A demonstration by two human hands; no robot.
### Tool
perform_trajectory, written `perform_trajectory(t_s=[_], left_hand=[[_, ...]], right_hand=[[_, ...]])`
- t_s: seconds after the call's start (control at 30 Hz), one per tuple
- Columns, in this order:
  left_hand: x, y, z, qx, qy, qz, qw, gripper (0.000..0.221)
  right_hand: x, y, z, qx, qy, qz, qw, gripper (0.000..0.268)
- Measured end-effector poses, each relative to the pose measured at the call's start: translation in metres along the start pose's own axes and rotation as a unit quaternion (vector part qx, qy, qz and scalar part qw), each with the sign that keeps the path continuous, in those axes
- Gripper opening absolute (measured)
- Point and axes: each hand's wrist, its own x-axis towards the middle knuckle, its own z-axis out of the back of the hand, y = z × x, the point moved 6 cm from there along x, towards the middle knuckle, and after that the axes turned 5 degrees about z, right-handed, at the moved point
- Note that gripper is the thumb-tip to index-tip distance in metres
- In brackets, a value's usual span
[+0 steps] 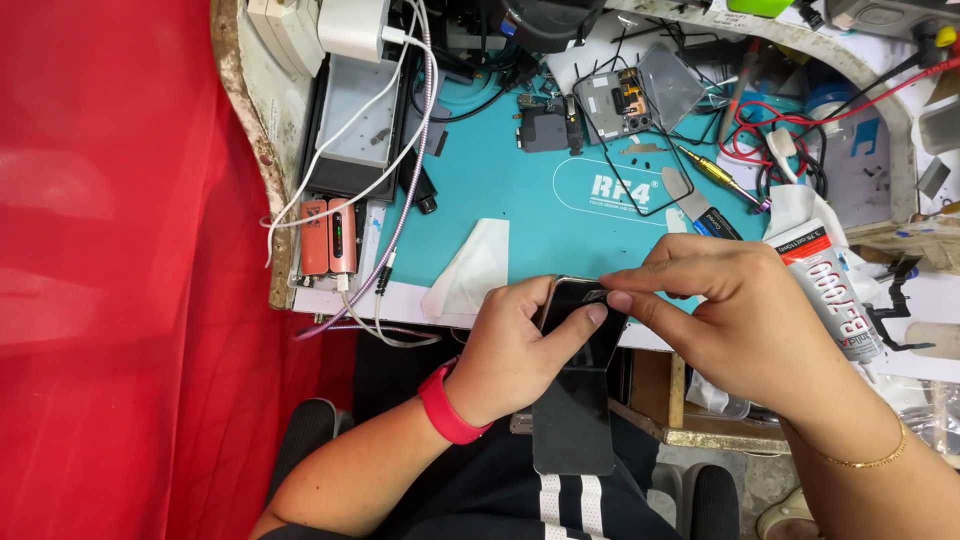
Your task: Repairing a foldable smartphone by connecting internal ribbon cables and assembling the screen.
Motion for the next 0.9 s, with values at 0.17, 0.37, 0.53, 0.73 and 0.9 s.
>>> perform_trajectory(t_s=[0.17,0.37,0.53,0.73,0.9], left_hand=[[0.0004,0.0026,-0.0001,0.006,-0.008,0.004,1.000,0.024],[0.0006,0.0033,0.0002,0.021,-0.018,-0.005,1.000,0.028],[0.0005,0.0052,0.0005,0.032,-0.025,-0.010,0.999,0.031],[0.0006,0.0040,0.0002,0.046,-0.028,-0.011,0.998,0.034],[0.0010,0.0046,0.0004,0.061,-0.032,-0.013,0.998,0.039]], right_hand=[[0.0007,-0.0023,-0.0059,-0.005,-0.002,0.001,1.000,0.018],[0.0020,-0.0018,-0.0074,-0.023,-0.011,-0.002,1.000,0.016],[0.0014,-0.0036,-0.0086,-0.037,-0.015,0.010,0.999,0.016],[-0.0021,-0.0004,-0.0105,-0.111,-0.044,0.095,0.988,0.013],[-0.0032,0.0035,-0.0113,-0.139,-0.054,0.130,0.980,0.010]])
